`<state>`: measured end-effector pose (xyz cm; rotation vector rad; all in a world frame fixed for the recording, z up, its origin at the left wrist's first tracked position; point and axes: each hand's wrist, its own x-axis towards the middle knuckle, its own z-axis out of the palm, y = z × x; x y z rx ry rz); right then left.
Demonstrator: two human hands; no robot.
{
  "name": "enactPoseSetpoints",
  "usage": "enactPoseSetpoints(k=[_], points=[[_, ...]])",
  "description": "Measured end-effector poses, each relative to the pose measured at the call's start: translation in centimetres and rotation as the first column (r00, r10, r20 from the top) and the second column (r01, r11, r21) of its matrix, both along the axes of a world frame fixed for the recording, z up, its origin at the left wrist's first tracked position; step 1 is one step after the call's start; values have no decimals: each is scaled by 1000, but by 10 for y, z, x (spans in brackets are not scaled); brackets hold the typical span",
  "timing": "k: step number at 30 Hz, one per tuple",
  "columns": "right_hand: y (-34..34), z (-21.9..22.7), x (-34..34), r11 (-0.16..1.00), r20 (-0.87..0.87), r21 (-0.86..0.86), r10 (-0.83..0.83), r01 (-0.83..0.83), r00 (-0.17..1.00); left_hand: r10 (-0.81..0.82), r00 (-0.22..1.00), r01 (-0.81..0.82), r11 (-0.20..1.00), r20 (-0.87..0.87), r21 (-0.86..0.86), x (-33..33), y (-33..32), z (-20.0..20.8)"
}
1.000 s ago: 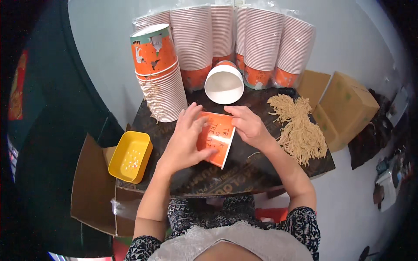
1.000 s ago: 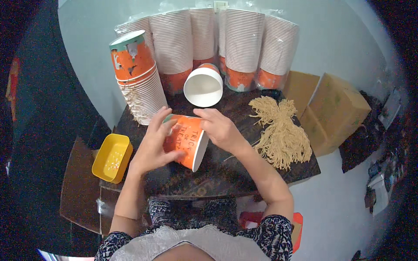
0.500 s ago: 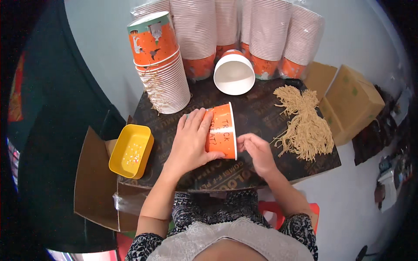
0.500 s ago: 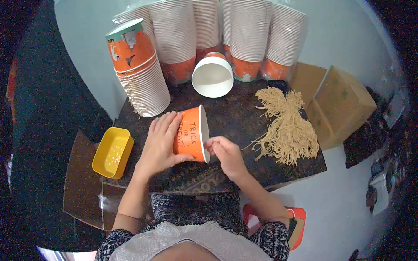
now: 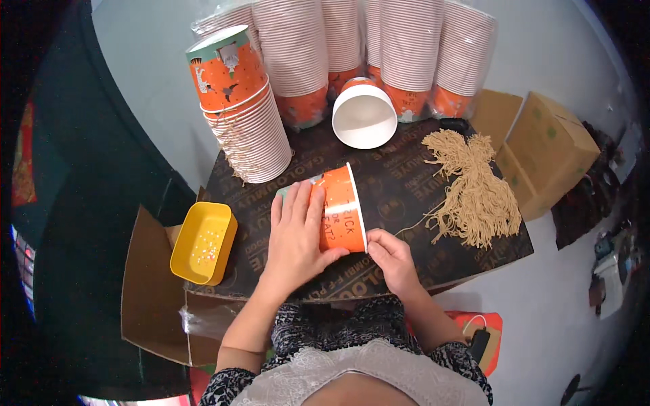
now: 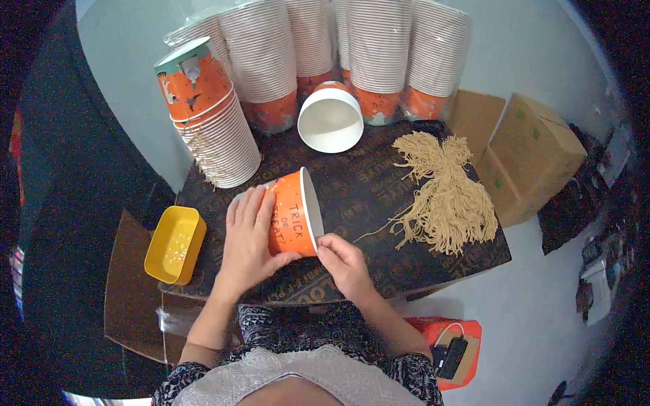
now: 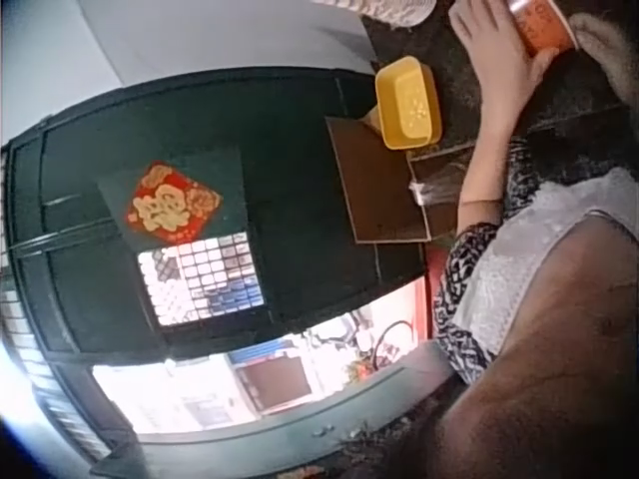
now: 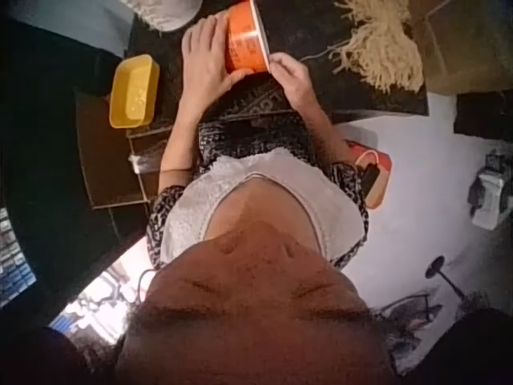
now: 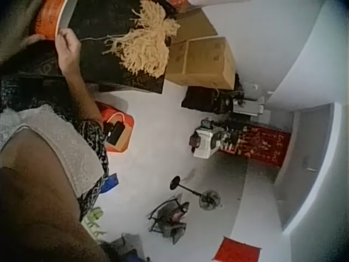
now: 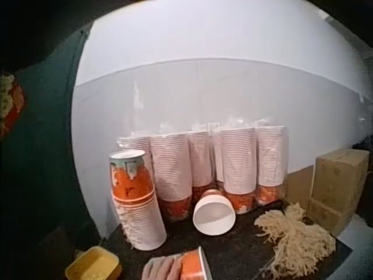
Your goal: Manually attaching string handles to paper buckets at a workstation.
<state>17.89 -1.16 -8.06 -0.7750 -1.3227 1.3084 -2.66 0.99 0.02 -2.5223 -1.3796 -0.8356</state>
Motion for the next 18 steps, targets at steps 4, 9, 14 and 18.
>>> enactPoseSetpoints(k=[4,9,14,18], points=[[0,-4,-6,992,20,115,-54,52,998,10,1000,-10,1000,6,26,2,-22,-11],[-1,-9,-7,992,49,111,-61,55,997,36,999,-36,999,-3,14,5,-34,-21],[-4,-12,-8,982,88,160,-116,101,989,14,1000,-14,1000,8,0,5,-45,-26],[-8,-3,-10,991,-19,100,-83,84,996,21,1000,-21,999,14,-25,6,-52,-25]])
